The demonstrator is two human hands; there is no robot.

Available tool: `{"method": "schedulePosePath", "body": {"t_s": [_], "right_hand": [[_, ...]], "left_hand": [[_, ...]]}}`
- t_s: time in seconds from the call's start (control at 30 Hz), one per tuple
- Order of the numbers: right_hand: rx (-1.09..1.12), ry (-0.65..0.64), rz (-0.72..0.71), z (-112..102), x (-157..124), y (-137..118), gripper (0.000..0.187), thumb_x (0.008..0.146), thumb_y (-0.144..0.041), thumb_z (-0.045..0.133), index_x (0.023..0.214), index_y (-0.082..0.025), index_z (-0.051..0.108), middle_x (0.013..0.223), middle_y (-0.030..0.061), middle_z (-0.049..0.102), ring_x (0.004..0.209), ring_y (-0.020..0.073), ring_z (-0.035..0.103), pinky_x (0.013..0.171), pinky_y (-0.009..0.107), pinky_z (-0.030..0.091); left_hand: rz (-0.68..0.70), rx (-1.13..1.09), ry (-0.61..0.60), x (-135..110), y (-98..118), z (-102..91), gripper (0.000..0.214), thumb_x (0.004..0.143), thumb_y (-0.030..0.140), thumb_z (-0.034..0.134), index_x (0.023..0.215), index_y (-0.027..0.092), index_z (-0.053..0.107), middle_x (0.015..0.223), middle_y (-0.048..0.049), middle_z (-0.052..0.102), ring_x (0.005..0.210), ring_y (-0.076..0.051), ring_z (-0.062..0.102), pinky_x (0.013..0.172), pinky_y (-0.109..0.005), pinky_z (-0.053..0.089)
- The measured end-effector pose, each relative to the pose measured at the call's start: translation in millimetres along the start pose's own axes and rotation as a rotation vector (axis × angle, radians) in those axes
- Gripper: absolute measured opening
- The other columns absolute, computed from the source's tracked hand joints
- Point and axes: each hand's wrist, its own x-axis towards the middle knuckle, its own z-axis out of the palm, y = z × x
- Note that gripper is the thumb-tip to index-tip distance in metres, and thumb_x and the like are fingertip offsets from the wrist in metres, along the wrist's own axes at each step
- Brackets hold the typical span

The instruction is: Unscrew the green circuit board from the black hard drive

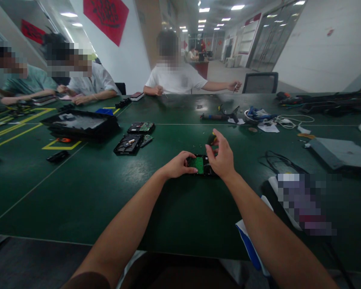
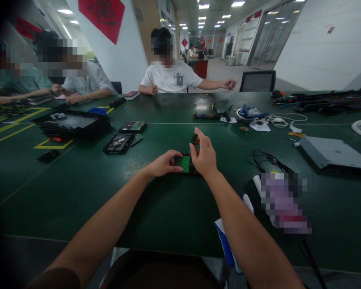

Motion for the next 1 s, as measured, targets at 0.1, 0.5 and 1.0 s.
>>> {"method": "schedulePosePath", "body": {"t_s": [0.1,0.5,1.0], "right_hand": [[0.009,-0.009,-0.003,0.6,-0.1,0.8,0.068,0.098,-0.027,0.054,0.16,-0.031,0.027,0.144,0.0132,0.055,0.106,0.0286,0.067,0.081,0.048,0.065],[0.017,0.002,-0.009,-2.1,0.6,-1.9,0.069,0.097,-0.026,0.054,0.16,-0.034,0.028,0.143,0.0117,0.056,0.106,0.0282,0.067,0.082,0.048,0.065],[-0.005,0.011,-0.004,-2.2,-0.1,-3.4,0.063,0.096,-0.032,0.059,0.155,-0.032,0.038,0.13,0.0124,0.059,0.096,0.0268,0.066,0.072,0.046,0.066]], "left_hand": [[-0.007,-0.008,0.0,-1.0,2.3,-0.3,0.07,0.075,0.05,0.083,0.134,0.023,0.057,0.131,-0.0102,0.051,0.087,-0.018,0.058,0.076,-0.036,0.054],[0.002,-0.021,0.006,-1.1,1.9,0.0,0.07,0.074,0.049,0.083,0.134,0.024,0.058,0.128,-0.0098,0.051,0.085,-0.017,0.057,0.075,-0.036,0.054],[0.019,-0.003,0.0,-0.7,1.1,-0.8,0.07,0.075,0.051,0.083,0.134,0.023,0.057,0.129,-0.0099,0.051,0.087,-0.018,0.057,0.077,-0.037,0.053]]}}
